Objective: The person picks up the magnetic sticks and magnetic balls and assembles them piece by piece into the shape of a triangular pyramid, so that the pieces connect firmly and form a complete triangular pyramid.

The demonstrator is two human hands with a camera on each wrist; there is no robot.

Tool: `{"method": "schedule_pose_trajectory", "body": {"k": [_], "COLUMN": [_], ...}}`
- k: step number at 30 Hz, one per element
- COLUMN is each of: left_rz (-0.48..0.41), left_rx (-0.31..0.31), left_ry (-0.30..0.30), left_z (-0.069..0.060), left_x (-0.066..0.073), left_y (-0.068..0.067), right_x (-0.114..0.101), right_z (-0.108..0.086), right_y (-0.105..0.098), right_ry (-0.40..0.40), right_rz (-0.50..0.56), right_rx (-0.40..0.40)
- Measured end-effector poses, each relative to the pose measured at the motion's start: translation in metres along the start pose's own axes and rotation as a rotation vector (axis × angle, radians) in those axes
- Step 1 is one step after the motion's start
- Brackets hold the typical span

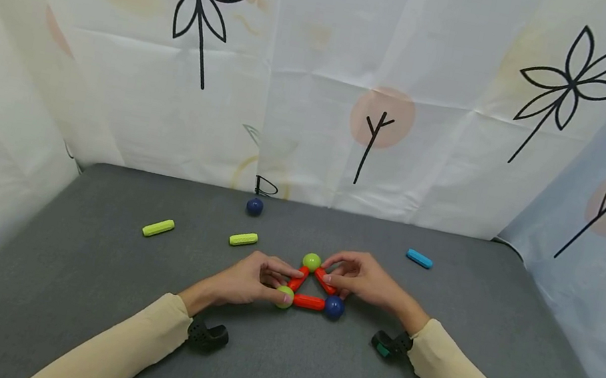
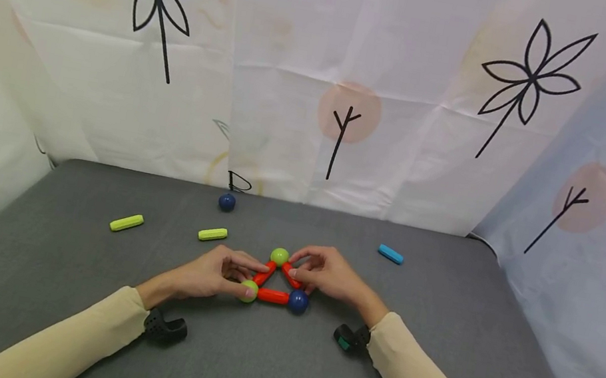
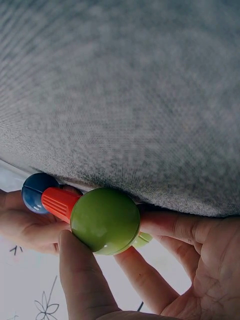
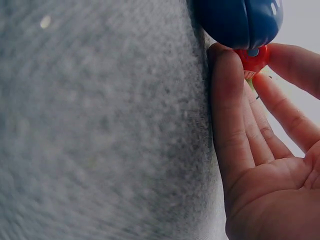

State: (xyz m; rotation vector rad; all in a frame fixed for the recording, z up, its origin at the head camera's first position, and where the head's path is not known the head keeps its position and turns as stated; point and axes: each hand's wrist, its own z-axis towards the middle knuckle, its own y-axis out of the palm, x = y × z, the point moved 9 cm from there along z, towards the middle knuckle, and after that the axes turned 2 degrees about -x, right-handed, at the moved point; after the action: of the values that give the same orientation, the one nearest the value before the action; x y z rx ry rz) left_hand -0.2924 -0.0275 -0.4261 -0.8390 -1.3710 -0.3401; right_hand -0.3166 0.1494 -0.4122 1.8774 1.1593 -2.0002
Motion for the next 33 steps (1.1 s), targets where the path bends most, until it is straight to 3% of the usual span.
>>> {"method": "schedule_pose_trajectory", "body": {"k": [23,33], "left_rz": [-0.013,-0.003], "left_rx": [-0.006,0.0], "left_ry": [0.01,0.006], "left_z": [-0.002,-0.001], "left_x": [0.002,0.002], "left_y": [0.0,0.0], "right_x": [0.0,-0.003], "right_z": [-0.002,-0.016], "right_y": [0.004,0.005], "right_ry": [0.025,-0.022], "right_rz": [-0.063,-0.063], "right_rx": [-0.005,0.002]}}
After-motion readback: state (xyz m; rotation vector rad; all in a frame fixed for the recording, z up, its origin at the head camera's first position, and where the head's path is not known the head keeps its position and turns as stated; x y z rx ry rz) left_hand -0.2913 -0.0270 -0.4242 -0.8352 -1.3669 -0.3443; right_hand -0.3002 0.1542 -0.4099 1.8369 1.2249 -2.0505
